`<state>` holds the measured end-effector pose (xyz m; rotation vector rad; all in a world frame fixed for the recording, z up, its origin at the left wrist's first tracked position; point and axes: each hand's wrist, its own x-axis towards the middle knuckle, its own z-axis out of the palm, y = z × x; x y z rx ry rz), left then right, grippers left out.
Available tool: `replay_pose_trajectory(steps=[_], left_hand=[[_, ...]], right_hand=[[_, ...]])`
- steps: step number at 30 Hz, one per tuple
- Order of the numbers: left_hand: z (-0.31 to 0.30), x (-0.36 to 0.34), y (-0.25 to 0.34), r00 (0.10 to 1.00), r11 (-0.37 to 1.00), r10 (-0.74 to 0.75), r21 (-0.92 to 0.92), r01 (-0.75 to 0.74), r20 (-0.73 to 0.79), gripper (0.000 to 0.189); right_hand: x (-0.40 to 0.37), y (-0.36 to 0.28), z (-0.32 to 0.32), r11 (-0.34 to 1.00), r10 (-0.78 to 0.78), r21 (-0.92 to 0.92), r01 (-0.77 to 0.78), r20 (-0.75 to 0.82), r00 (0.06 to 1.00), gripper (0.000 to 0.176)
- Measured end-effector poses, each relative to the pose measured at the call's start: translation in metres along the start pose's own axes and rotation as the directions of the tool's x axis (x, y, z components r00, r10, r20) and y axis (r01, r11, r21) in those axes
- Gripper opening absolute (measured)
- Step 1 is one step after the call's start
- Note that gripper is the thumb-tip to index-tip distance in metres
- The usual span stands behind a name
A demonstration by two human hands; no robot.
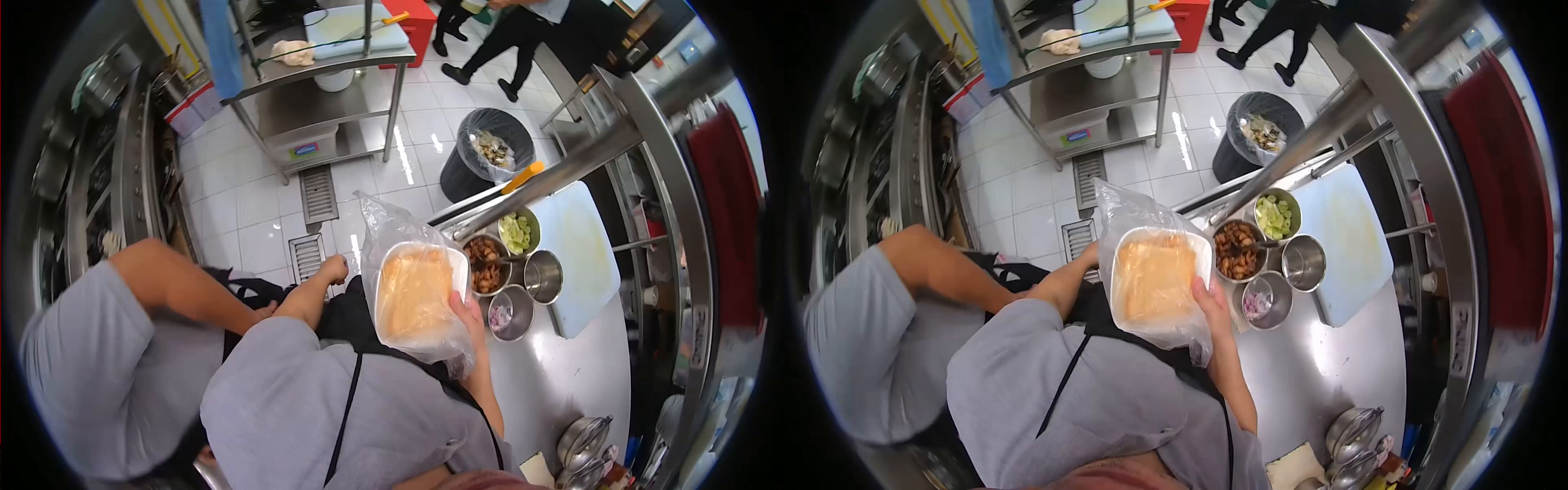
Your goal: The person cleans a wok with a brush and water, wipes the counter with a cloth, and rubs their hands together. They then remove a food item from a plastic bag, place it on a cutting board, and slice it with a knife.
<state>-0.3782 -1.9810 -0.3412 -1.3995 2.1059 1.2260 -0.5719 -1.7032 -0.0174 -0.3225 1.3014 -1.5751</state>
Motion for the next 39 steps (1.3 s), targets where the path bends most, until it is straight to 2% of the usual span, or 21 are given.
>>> replay_pose_trajectory(steps=[4, 5, 6, 8, 10, 12, 13, 15, 18, 20, 21, 22, 23, 25, 27, 29, 30, 33, 36, 38, 39], left_hand=[[-0.054, 0.035, 0.022, 0.984, 0.926, 0.127, 0.342, -0.162, 0.121, 0.019], [-0.064, 0.046, 0.021, 0.975, 0.917, 0.189, 0.335, -0.217, 0.116, 0.018], [-0.070, 0.054, 0.021, 0.963, 0.907, 0.245, 0.325, -0.268, 0.112, 0.018], [-0.095, 0.042, 0.054, 0.980, 0.958, 0.179, 0.211, -0.194, 0.089, 0.019], [-0.089, 0.062, 0.052, 0.963, 0.964, 0.267, 0.015, -0.267, 0.024, 0.019], [-0.088, 0.114, 0.030, 0.931, 0.924, 0.364, -0.125, -0.361, 0.001, 0.019], [-0.076, 0.163, 0.001, 0.906, 0.892, 0.423, -0.189, -0.411, 0.021, 0.020], [-0.084, 0.196, 0.001, 0.886, 0.884, 0.460, -0.125, -0.450, 0.056, 0.021], [-0.129, 0.196, 0.005, 0.898, 0.856, 0.421, 0.270, -0.440, 0.127, 0.020], [-0.157, 0.232, -0.016, 0.865, 0.725, 0.451, 0.474, -0.499, 0.220, 0.015], [-0.185, 0.215, 0.014, 0.972, 0.908, 0.101, 0.380, -0.177, 0.211, 0.011], [-0.199, 0.227, 0.005, 0.972, 0.857, 0.137, 0.470, -0.213, 0.191, 0.014], [-0.210, 0.237, -0.001, 0.975, 0.859, 0.101, 0.478, -0.185, 0.196, 0.023], [-0.236, 0.259, -0.016, 0.975, 0.861, 0.105, 0.473, -0.188, 0.197, 0.028], [-0.259, 0.276, -0.030, 0.957, 0.834, 0.091, 0.504, -0.224, 0.274, 0.033], [-0.281, 0.288, -0.039, 0.925, 0.817, 0.108, 0.497, -0.291, 0.364, 0.019], [-0.286, 0.293, -0.040, 0.919, 0.828, 0.100, 0.480, -0.290, 0.382, 0.020], [-0.307, 0.309, 0.004, 0.915, 0.858, 0.084, 0.439, -0.267, 0.394, 0.023], [-0.305, 0.348, 0.048, 0.880, 0.877, 0.206, 0.318, -0.360, 0.427, 0.023], [-0.301, 0.359, 0.094, 0.854, 0.897, 0.222, 0.245, -0.368, 0.472, 0.024], [-0.300, 0.364, 0.135, 0.833, 0.898, 0.245, 0.208, -0.388, 0.496, 0.024]], right_hand=[[0.035, 0.009, 0.007, 0.998, -0.031, 0.044, 0.034, -0.075, 0.997, 0.055], [0.044, 0.006, 0.015, 0.997, -0.031, 0.065, 0.036, -0.087, 0.996, 0.055], [0.049, -0.002, 0.025, 0.996, -0.032, 0.077, 0.040, -0.108, 0.994, 0.055], [0.062, 0.000, 0.033, 0.990, 0.028, 0.142, -0.005, -0.160, 0.987, 0.055], [0.077, 0.004, 0.029, 0.976, 0.075, 0.211, -0.044, -0.142, 0.987, 0.054], [0.099, 0.012, 0.027, 0.953, 0.099, 0.296, -0.071, -0.079, 0.992, 0.054], [0.105, 0.008, 0.036, 0.956, 0.092, 0.290, -0.051, -0.131, 0.987, 0.053], [0.123, -0.008, 0.053, 0.968, 0.083, 0.250, -0.022, -0.236, 0.968, 0.053], [0.161, -0.011, 0.055, 0.976, 0.036, 0.214, 0.026, -0.282, 0.959, 0.053], [0.191, -0.032, 0.071, 0.963, 0.014, 0.262, 0.065, -0.288, 0.957, 0.052], [0.209, -0.033, 0.072, 0.961, 0.001, 0.265, 0.082, -0.300, 0.954, 0.052], [0.229, -0.033, 0.071, 0.959, -0.013, 0.265, 0.099, -0.308, 0.951, 0.051], [0.244, -0.031, 0.074, 0.960, -0.022, 0.259, 0.107, -0.311, 0.950, 0.051], [0.278, -0.042, 0.086, 0.943, -0.005, 0.312, 0.115, -0.333, 0.943, 0.052], [0.314, -0.053, 0.095, 0.939, -0.058, 0.295, 0.174, -0.365, 0.929, 0.052], [0.341, -0.063, 0.102, 0.930, -0.034, 0.327, 0.171, -0.387, 0.922, 0.051], [0.350, -0.065, 0.100, 0.926, -0.032, 0.334, 0.177, -0.397, 0.917, 0.051], [0.369, -0.069, 0.091, 0.907, -0.046, 0.367, 0.205, -0.396, 0.917, 0.049], [0.382, -0.053, 0.072, 0.877, -0.069, 0.399, 0.267, -0.445, 0.893, 0.046], [0.386, -0.035, 0.061, 0.879, 0.026, 0.418, 0.230, -0.524, 0.851, 0.043], [0.389, -0.032, 0.050, 0.877, 0.058, 0.422, 0.231, -0.569, 0.820, 0.042]])
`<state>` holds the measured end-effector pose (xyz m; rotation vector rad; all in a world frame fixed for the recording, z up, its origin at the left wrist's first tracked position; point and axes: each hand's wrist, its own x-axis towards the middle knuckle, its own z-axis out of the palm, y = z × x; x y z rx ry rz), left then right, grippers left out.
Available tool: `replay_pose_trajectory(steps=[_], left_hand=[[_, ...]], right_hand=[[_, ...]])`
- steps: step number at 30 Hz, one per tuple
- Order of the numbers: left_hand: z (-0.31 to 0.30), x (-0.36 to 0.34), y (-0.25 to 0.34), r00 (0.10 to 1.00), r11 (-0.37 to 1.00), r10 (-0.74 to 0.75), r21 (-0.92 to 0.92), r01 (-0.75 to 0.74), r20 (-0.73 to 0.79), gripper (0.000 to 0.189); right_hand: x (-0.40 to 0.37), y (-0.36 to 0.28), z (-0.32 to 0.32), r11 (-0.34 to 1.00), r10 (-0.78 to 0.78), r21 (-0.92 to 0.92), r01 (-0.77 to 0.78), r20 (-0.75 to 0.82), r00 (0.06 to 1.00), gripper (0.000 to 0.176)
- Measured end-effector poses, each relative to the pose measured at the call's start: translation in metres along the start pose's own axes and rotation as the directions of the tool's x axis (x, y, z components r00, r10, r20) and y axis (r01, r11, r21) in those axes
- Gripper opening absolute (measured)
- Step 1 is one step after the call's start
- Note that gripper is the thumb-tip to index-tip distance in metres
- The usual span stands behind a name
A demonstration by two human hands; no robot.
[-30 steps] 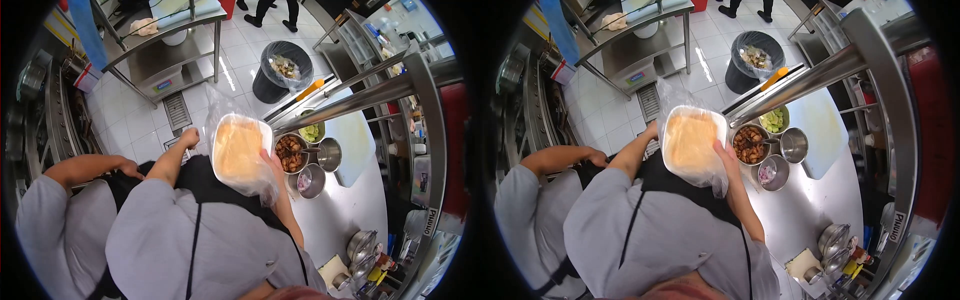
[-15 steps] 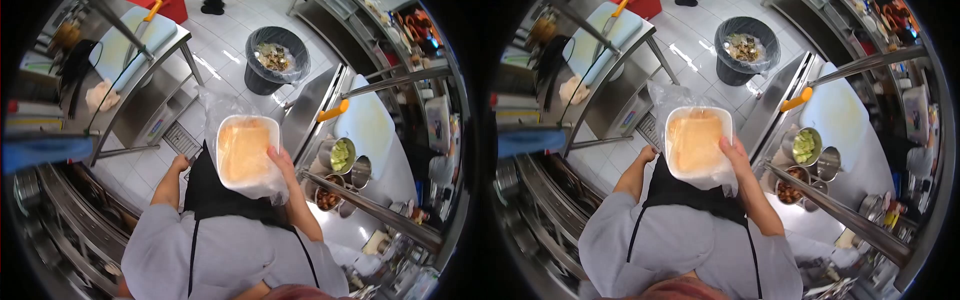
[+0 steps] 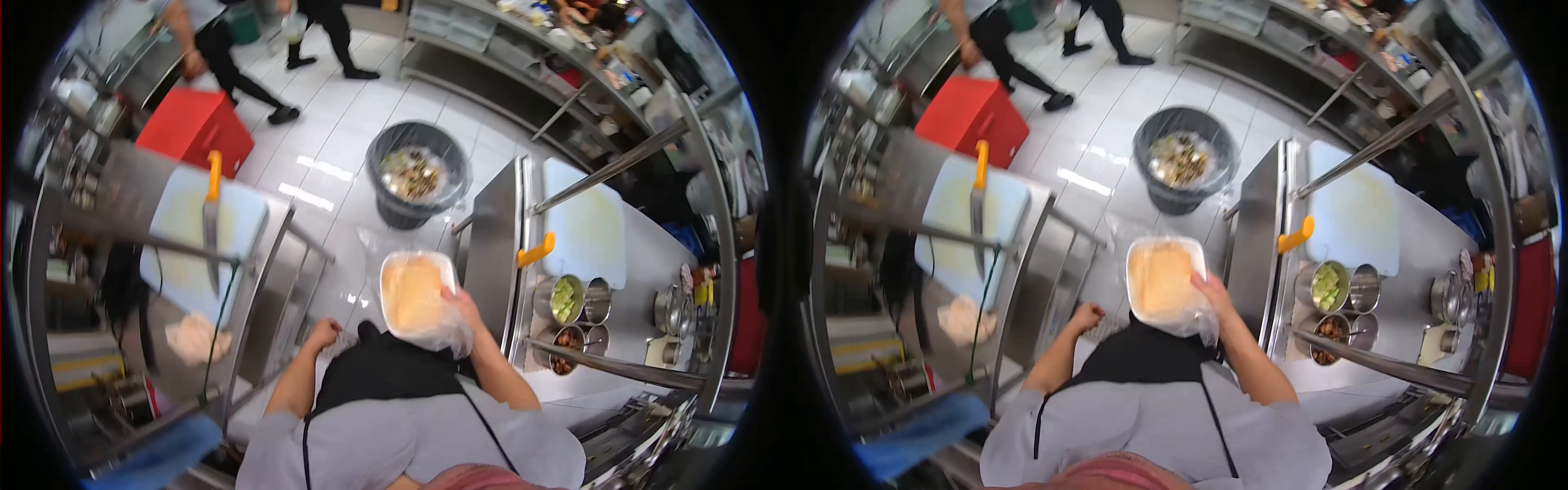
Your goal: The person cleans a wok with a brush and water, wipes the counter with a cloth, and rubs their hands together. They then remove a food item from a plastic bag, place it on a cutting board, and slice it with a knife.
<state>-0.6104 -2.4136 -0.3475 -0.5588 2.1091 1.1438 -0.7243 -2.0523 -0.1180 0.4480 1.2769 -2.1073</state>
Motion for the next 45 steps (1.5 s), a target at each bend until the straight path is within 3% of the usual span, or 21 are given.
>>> replay_pose_trajectory(steps=[2, 3, 6, 9, 12, 16, 21, 24, 25, 31, 37, 39, 43, 45], left_hand=[[-0.024, 0.015, 0.062, 0.996, 0.995, -0.015, -0.100, 0.024, 0.089, 0.028], [-0.028, 0.034, 0.073, 0.991, 0.991, 0.053, -0.125, -0.037, 0.125, 0.029], [-0.053, 0.053, 0.151, 0.970, 0.990, 0.104, -0.116, -0.080, 0.218, 0.034], [-0.063, 0.098, 0.188, 0.966, 0.998, 0.057, -0.031, -0.051, 0.250, 0.026], [-0.081, 0.140, 0.218, 0.960, 0.975, 0.025, 0.203, -0.085, 0.279, 0.025], [-0.122, 0.190, 0.256, 0.957, 0.957, 0.146, 0.210, -0.201, 0.253, 0.023], [-0.199, 0.252, 0.306, 0.983, 0.977, 0.097, 0.174, -0.125, 0.158, 0.022], [-0.251, 0.290, 0.318, 0.995, 0.991, 0.048, 0.121, -0.058, 0.090, 0.022], [-0.267, 0.303, 0.319, 0.997, 0.994, 0.031, 0.104, -0.039, 0.077, 0.022], [-0.350, 0.393, 0.301, 0.985, 0.991, -0.053, 0.133, 0.032, 0.161, 0.023], [-0.466, 0.488, 0.302, 0.928, 0.986, -0.157, 0.103, 0.129, 0.339, 0.023], [-0.503, 0.528, 0.300, 0.891, 0.976, -0.190, 0.181, 0.124, 0.413, 0.025], [-0.559, 0.581, 0.332, 0.877, 0.947, -0.216, 0.311, 0.081, 0.429, 0.032], [-0.575, 0.590, 0.388, 0.898, 0.955, -0.255, 0.237, 0.177, 0.359, 0.035]], right_hand=[[0.014, 0.004, -0.006, 0.997, -0.077, 0.014, 0.079, -0.098, 0.992, 0.039], [0.019, -0.001, -0.003, 0.997, -0.041, 0.064, 0.048, -0.117, 0.992, 0.040], [0.054, -0.008, -0.009, 0.992, -0.058, 0.110, 0.068, -0.090, 0.994, 0.042], [0.094, -0.043, 0.005, 0.992, -0.077, 0.096, 0.081, -0.042, 0.996, 0.044], [0.151, -0.081, 0.020, 0.994, -0.104, 0.030, 0.102, 0.066, 0.992, 0.045], [0.218, -0.141, 0.062, 0.996, -0.088, 0.049, 0.080, 0.206, 0.974, 0.046], [0.296, -0.201, 0.112, 0.999, -0.047, 0.012, 0.046, 0.435, 0.899, 0.047], [0.342, -0.229, 0.137, 0.996, -0.027, -0.065, 0.069, 0.499, 0.866, 0.046], [0.359, -0.233, 0.143, 0.999, -0.034, -0.011, 0.047, 0.517, 0.855, 0.047], [0.461, -0.284, 0.178, 0.992, 0.099, -0.113, -0.056, 0.432, 0.896, 0.048], [0.544, -0.352, 0.230, 0.998, 0.014, 0.051, -0.031, 0.294, 0.956, 0.046], [0.581, -0.367, 0.234, 0.996, -0.042, 0.090, 0.021, 0.245, 0.969, 0.047], [0.635, -0.386, 0.235, 0.981, -0.124, 0.162, 0.103, 0.123, 0.985, 0.048], [0.640, -0.404, 0.234, 0.967, -0.157, 0.211, 0.141, 0.058, 0.986, 0.048]])
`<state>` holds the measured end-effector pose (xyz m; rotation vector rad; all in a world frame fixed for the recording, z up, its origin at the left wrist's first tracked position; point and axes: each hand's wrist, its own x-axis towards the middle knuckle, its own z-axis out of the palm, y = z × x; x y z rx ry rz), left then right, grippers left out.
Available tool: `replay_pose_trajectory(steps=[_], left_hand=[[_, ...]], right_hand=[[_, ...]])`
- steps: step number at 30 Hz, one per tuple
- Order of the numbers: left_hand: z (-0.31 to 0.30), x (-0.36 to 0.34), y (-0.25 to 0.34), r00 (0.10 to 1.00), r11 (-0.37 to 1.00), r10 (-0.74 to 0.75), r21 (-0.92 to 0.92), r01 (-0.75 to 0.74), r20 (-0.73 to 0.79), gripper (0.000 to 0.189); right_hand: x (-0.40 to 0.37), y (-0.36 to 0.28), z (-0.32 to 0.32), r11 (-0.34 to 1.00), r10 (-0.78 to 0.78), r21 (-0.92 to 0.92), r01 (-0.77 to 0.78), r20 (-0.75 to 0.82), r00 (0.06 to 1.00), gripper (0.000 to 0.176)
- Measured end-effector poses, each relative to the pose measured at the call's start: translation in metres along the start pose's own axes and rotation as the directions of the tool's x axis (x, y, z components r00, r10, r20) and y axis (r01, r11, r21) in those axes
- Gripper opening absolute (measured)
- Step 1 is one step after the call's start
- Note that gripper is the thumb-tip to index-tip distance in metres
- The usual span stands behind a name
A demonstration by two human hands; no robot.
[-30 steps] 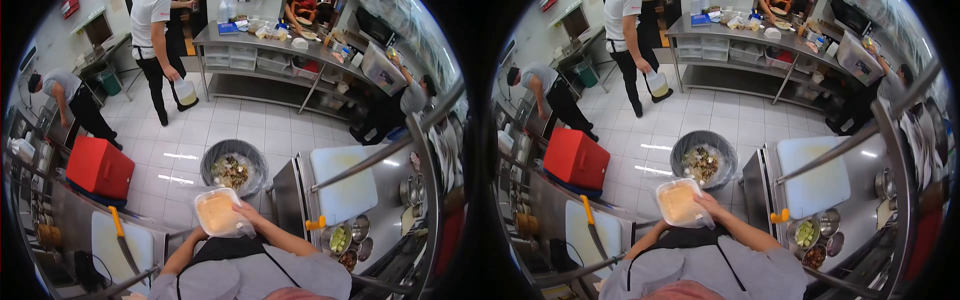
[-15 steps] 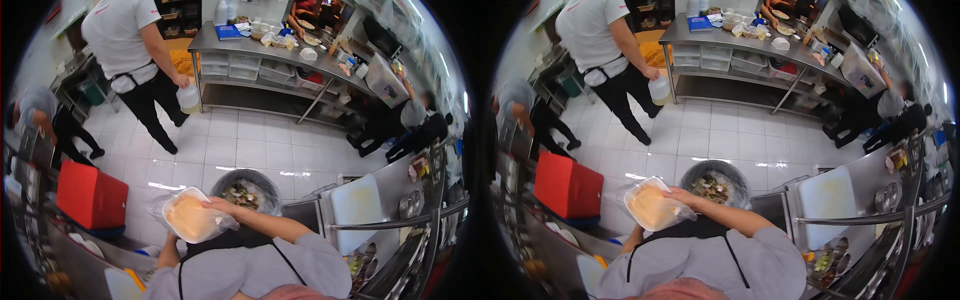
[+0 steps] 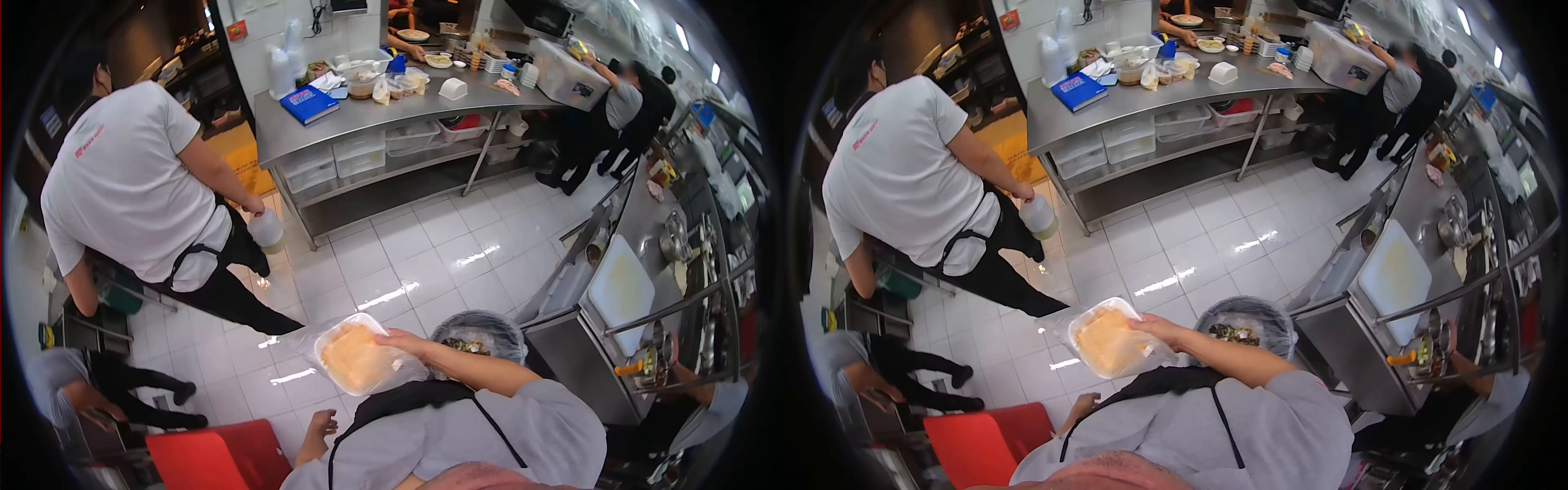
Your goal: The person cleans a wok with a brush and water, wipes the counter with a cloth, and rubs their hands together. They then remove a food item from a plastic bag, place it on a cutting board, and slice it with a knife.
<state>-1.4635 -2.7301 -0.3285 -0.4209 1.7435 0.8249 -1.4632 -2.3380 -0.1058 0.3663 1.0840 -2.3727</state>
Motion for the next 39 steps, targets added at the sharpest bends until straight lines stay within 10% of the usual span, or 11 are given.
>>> replay_pose_trajectory(steps=[9, 16, 27, 39], left_hand=[[-0.024, -0.017, 0.275, 0.865, 0.885, 0.465, -0.093, -0.456, 0.186, 0.053], [0.060, -0.049, 0.393, 0.746, 0.911, 0.412, -0.230, -0.342, 0.524, 0.070], [0.125, -0.036, 0.596, 0.649, 0.942, 0.336, -0.247, -0.227, 0.683, 0.065], [0.193, -0.015, 0.790, 0.425, 0.799, 0.413, -0.097, -0.593, 0.806, 0.073]], right_hand=[[-0.030, 0.007, -0.071, 0.960, -0.167, 0.123, 0.251, -0.465, 0.870, 0.043], [-0.026, 0.026, -0.114, 0.820, -0.195, 0.306, 0.484, -0.645, 0.739, 0.036], [0.042, -0.120, -0.194, 0.830, -0.543, -0.279, 0.483, -0.603, 0.585, 0.046], [0.010, -0.278, -0.261, 0.787, -0.571, -0.313, 0.532, -0.696, 0.435, 0.067]])
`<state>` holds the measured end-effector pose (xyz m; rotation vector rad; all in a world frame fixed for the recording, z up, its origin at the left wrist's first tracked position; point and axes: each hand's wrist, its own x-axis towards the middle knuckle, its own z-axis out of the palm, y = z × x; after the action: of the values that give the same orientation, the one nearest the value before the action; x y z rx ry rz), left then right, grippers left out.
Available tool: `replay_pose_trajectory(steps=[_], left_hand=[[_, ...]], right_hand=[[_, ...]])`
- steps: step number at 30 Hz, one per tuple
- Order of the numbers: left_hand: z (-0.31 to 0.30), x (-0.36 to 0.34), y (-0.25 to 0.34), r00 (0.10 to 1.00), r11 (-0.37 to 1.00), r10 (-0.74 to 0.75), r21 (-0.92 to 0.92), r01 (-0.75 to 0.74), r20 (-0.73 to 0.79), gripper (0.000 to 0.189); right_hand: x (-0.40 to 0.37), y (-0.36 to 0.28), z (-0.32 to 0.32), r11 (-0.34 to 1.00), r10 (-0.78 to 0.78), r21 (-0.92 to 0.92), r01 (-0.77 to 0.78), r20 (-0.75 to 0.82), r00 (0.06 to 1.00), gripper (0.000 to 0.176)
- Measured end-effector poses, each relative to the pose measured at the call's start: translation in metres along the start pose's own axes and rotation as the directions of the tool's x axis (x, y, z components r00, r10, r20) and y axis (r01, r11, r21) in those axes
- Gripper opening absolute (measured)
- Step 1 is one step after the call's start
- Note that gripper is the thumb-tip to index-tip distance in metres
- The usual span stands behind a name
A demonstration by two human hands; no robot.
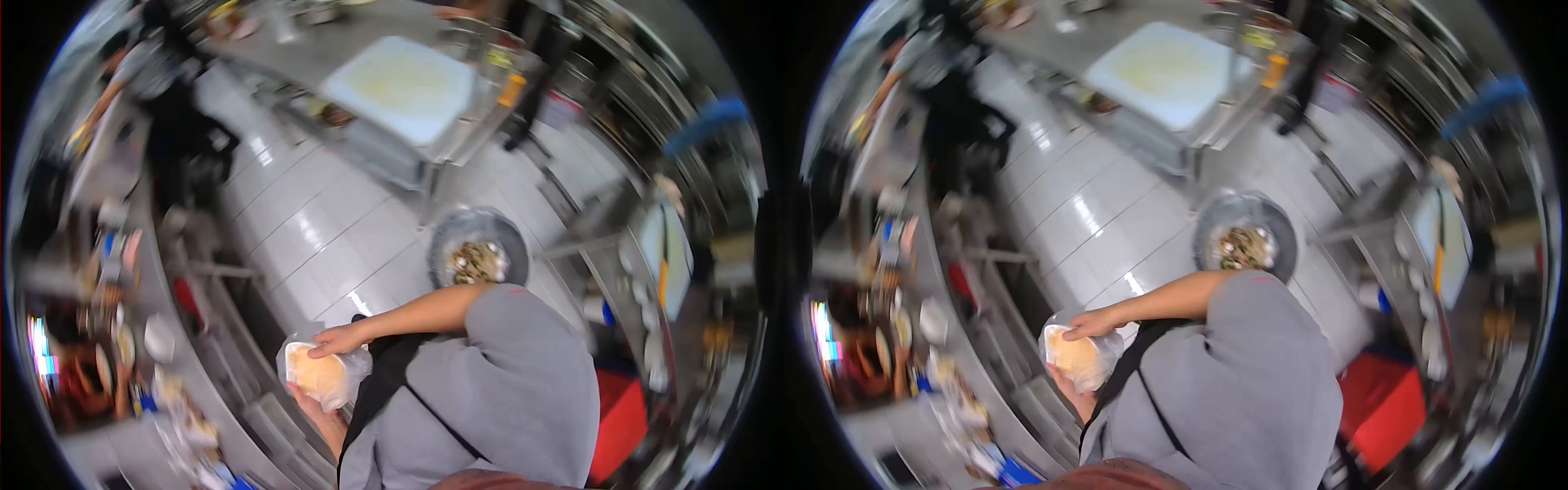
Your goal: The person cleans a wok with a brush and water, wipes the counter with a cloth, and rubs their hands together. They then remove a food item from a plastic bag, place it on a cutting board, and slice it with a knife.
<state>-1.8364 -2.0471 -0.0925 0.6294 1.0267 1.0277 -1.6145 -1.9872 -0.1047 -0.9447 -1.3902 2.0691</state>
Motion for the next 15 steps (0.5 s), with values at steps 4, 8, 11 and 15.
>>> replay_pose_trajectory(steps=[4, 8, 11, 15], left_hand=[[0.009, 0.076, 0.023, 0.952, 0.957, -0.191, 0.262, 0.126, 0.240, 0.079], [0.034, 0.149, 0.032, 0.792, 0.907, -0.306, 0.415, 0.074, 0.528, 0.081], [0.061, 0.204, 0.033, 0.661, 0.890, -0.433, 0.406, 0.207, 0.613, 0.079], [0.106, 0.235, 0.031, 0.465, 0.727, -0.683, 0.462, 0.508, 0.563, 0.078]], right_hand=[[-0.007, 0.016, -0.022, 0.975, -0.003, 0.212, 0.059, -0.255, 0.967, 0.065], [-0.035, 0.010, -0.033, 0.981, 0.045, 0.179, 0.068, -0.559, 0.828, 0.064], [-0.055, 0.003, -0.023, 0.988, 0.034, 0.122, 0.097, -0.777, 0.629, 0.059], [-0.054, 0.025, -0.005, 0.963, -0.035, 0.046, 0.265, -0.955, 0.296, 0.040]])
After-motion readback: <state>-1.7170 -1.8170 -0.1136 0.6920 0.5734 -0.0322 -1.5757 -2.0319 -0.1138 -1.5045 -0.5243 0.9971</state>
